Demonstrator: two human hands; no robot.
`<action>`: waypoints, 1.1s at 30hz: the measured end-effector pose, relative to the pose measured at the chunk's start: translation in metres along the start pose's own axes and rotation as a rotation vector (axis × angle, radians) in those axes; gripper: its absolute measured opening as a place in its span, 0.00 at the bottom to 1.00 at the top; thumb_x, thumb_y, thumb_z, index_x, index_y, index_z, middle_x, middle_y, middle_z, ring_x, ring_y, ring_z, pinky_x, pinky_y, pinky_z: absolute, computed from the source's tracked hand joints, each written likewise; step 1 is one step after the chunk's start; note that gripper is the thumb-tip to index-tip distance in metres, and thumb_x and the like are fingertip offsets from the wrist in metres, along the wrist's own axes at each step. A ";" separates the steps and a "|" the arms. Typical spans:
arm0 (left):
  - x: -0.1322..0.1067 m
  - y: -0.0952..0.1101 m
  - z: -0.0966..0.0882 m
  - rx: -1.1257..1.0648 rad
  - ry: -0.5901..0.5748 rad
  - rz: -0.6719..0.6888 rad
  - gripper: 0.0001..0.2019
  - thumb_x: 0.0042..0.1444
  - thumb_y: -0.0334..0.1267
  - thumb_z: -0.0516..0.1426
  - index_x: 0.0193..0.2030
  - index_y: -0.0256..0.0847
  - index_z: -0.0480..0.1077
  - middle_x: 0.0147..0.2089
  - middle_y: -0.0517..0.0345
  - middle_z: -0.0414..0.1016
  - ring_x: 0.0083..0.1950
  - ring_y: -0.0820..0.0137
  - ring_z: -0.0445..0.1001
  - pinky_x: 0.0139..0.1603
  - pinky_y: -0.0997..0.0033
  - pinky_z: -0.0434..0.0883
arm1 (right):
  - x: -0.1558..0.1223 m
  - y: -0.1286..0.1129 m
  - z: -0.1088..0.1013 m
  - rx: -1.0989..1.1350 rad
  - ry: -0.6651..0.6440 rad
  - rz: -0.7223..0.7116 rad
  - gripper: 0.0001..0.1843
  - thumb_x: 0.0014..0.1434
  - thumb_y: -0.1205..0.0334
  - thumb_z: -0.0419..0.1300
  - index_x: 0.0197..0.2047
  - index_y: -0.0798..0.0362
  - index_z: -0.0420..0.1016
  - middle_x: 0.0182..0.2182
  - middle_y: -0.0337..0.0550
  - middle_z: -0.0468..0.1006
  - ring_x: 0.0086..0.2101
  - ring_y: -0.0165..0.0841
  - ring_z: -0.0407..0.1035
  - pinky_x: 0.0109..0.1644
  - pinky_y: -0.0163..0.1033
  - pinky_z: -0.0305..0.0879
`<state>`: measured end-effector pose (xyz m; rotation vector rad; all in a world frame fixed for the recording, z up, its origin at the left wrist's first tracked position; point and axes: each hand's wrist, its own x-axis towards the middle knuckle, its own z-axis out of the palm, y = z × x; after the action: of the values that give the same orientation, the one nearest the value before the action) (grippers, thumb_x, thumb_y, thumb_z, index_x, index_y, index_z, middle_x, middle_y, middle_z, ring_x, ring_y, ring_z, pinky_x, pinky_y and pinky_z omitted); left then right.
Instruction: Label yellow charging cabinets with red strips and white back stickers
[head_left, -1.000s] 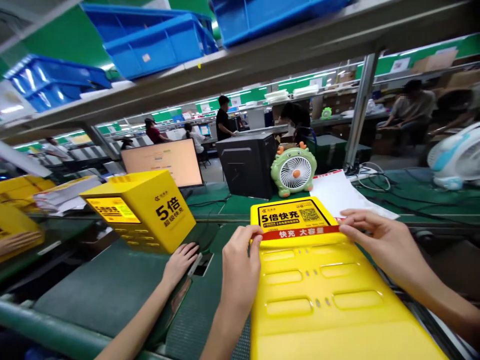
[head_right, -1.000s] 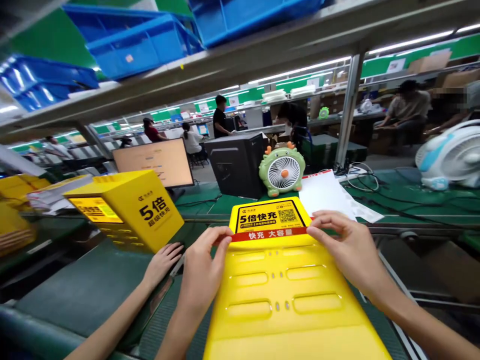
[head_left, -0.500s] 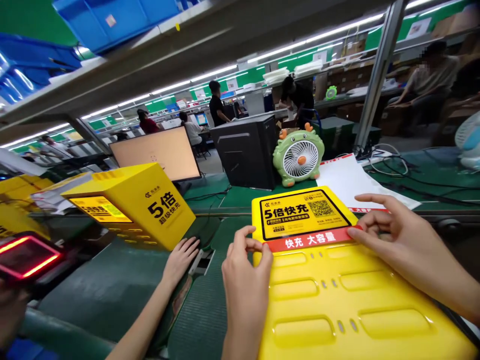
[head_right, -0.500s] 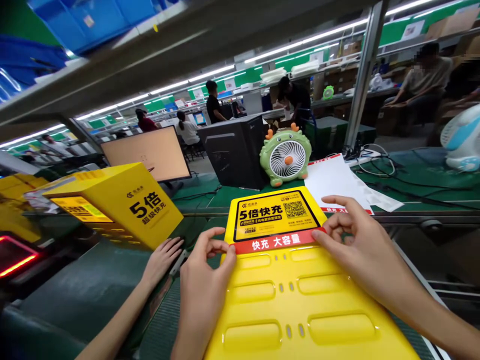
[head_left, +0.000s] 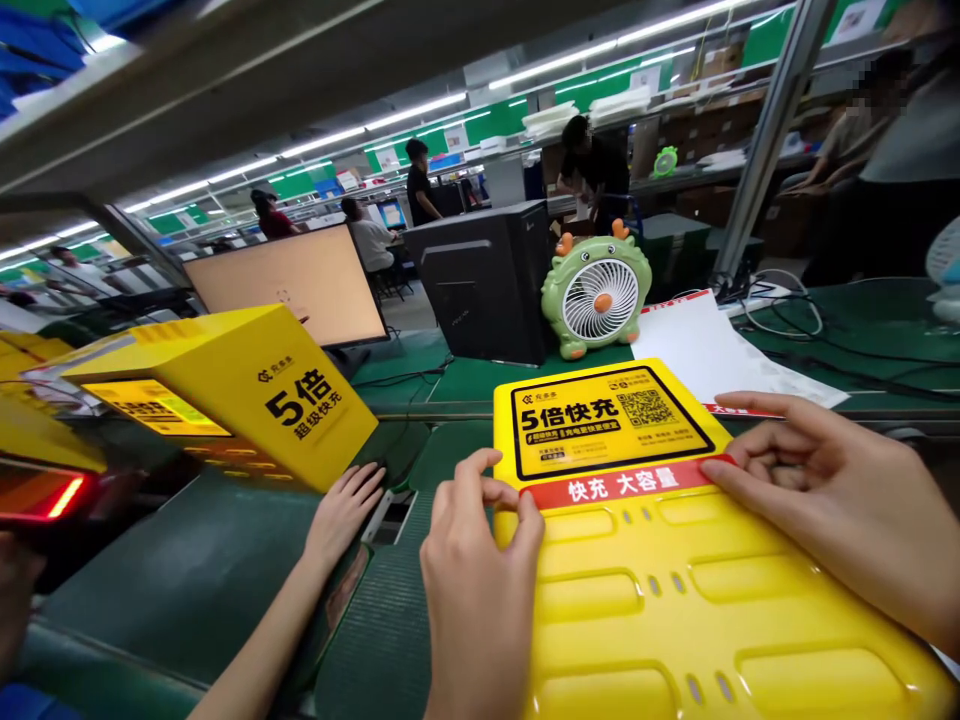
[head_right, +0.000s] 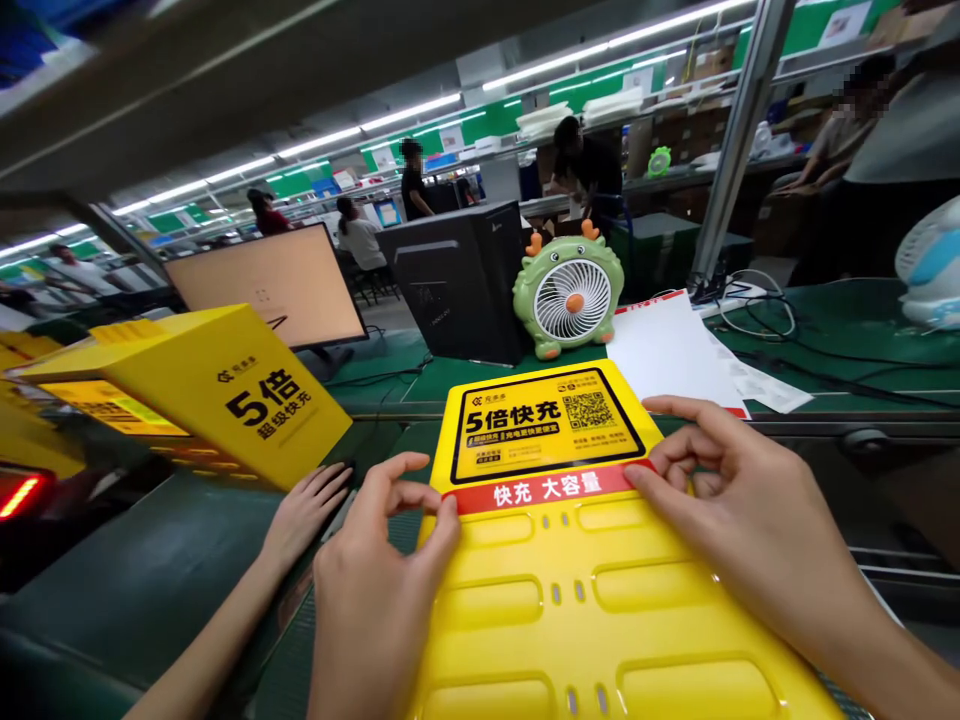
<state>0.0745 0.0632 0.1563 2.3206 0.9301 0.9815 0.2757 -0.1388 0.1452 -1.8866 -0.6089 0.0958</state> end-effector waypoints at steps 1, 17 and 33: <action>0.000 0.001 0.000 0.011 0.000 -0.005 0.18 0.60 0.42 0.63 0.58 0.51 0.71 0.39 0.59 0.79 0.39 0.59 0.76 0.42 0.63 0.72 | 0.000 -0.002 0.001 -0.001 0.012 0.001 0.33 0.53 0.43 0.73 0.58 0.45 0.76 0.34 0.41 0.80 0.29 0.35 0.74 0.29 0.33 0.68; -0.002 0.003 0.001 0.044 -0.028 -0.100 0.34 0.62 0.43 0.60 0.74 0.51 0.56 0.41 0.59 0.79 0.41 0.60 0.79 0.59 0.50 0.76 | -0.002 0.004 0.005 0.155 0.090 0.094 0.42 0.45 0.39 0.78 0.60 0.44 0.78 0.33 0.43 0.80 0.30 0.34 0.72 0.28 0.28 0.67; 0.000 0.009 0.001 0.116 0.014 -0.117 0.35 0.59 0.51 0.60 0.71 0.46 0.61 0.40 0.58 0.80 0.50 0.56 0.79 0.71 0.42 0.66 | 0.000 -0.006 0.002 0.155 0.079 0.113 0.38 0.44 0.47 0.78 0.59 0.47 0.81 0.33 0.44 0.80 0.28 0.33 0.71 0.26 0.29 0.65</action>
<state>0.0789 0.0570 0.1619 2.3258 1.1430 0.9195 0.2729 -0.1358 0.1497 -1.7646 -0.4286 0.1375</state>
